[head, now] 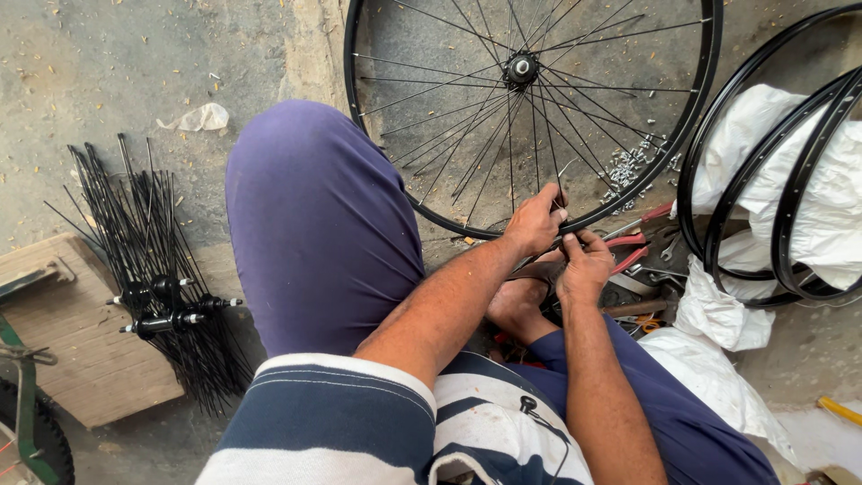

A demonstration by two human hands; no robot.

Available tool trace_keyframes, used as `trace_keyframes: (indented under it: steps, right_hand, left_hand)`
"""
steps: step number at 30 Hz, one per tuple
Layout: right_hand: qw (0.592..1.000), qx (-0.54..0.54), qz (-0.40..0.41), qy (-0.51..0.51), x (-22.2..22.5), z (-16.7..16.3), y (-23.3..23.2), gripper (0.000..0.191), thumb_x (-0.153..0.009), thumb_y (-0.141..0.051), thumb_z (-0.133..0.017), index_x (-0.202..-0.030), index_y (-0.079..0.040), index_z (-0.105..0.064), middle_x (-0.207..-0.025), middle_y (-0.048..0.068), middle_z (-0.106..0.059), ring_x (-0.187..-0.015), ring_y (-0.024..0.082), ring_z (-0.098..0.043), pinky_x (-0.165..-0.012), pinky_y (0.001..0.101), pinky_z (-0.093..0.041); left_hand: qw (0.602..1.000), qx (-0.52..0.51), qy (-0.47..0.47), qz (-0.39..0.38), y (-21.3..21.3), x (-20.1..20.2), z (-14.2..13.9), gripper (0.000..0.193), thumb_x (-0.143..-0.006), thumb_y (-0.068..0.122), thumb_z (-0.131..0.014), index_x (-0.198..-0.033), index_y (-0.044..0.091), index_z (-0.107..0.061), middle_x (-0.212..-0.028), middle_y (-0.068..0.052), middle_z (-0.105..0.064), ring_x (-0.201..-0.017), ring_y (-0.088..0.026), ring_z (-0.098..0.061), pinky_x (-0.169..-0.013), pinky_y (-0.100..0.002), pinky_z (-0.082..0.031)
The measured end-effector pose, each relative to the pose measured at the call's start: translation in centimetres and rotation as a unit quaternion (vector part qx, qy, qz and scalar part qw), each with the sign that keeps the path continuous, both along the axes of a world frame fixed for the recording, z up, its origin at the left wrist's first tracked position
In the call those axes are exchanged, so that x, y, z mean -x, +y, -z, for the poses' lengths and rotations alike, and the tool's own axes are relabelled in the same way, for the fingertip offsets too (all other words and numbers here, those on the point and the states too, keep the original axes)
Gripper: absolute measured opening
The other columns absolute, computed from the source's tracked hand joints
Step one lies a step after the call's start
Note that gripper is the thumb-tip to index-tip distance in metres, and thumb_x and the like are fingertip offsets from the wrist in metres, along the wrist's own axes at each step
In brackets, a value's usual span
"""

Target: The person sits on the floor and laces a bicycle wheel by inserting spokes through the rim and hub, then securing them with nipples. The person repeatedly picks up spokes and nipples, threads them through the rim, and tightens them by hand.

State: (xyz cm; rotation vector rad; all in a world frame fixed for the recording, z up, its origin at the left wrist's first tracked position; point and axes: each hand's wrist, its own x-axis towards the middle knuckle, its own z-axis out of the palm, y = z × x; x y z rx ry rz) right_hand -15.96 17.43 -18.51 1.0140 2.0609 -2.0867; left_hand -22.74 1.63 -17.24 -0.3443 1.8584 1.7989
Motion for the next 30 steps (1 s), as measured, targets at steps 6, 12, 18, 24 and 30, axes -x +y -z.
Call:
trace_keyframes:
  steps: [6, 12, 18, 24, 30]
  right_hand:
    - [1.000, 0.012, -0.014, -0.009, 0.3, -0.6, -0.1, 0.017, -0.091, 0.011, -0.070, -0.108, 0.007, -0.070, -0.098, 0.009, -0.073, -0.082, 0.013, -0.069, -0.076, 0.0236, -0.057]
    - [1.000, -0.010, -0.028, -0.010, 0.7, -0.7, -0.1, 0.014, -0.090, 0.010, -0.072, -0.104, 0.008, -0.071, -0.093, 0.009, -0.072, -0.079, 0.013, -0.068, -0.073, 0.0228, -0.055]
    - [0.988, -0.130, -0.077, 0.022, 0.9, -1.4, -0.4, 0.015, -0.090, 0.008, -0.073, -0.105, 0.005, -0.070, -0.094, 0.005, -0.071, -0.080, 0.010, -0.064, -0.072, 0.0226, -0.052]
    - [0.976, -0.188, -0.106, 0.033, 1.1, -1.9, -1.3, 0.014, -0.094, 0.002, -0.071, -0.108, 0.004, -0.069, -0.094, 0.003, -0.070, -0.083, 0.008, -0.062, -0.076, 0.0232, -0.052]
    - [0.916, -0.356, -0.178, 0.055, 1.8, -2.4, -0.6, 0.018, -0.089, -0.004, -0.077, -0.104, 0.003, -0.073, -0.093, 0.010, -0.071, -0.084, 0.018, -0.065, -0.078, 0.0328, -0.052]
  left_hand:
    - [1.000, -0.003, -0.006, -0.001, -0.1, 0.1, -0.2, 0.022, -0.093, 0.017, -0.065, -0.112, 0.009, -0.057, -0.097, -0.016, -0.072, -0.098, -0.037, -0.070, -0.083, -0.047, -0.052]
    - [1.000, 0.004, -0.014, 0.005, 0.3, 0.1, 0.2, 0.023, -0.094, 0.018, -0.065, -0.112, 0.008, -0.057, -0.099, -0.017, -0.072, -0.099, -0.037, -0.069, -0.084, -0.047, -0.052]
    - [1.000, 0.001, -0.007, 0.006, 1.1, 0.0, 1.8, 0.024, -0.092, 0.019, -0.066, -0.112, 0.009, -0.058, -0.099, -0.016, -0.073, -0.097, -0.035, -0.070, -0.084, -0.045, -0.053]
    - [1.000, -0.028, -0.005, -0.007, 1.7, 0.5, 2.8, 0.023, -0.093, 0.018, -0.063, -0.113, 0.008, -0.060, -0.099, -0.014, -0.073, -0.097, -0.031, -0.072, -0.085, -0.043, -0.054]
    - [0.985, 0.117, 0.110, -0.060, 1.0, 1.2, -0.7, 0.021, -0.088, 0.012, -0.066, -0.107, 0.005, -0.059, -0.103, -0.021, -0.069, -0.100, -0.040, -0.067, -0.088, -0.047, -0.052]
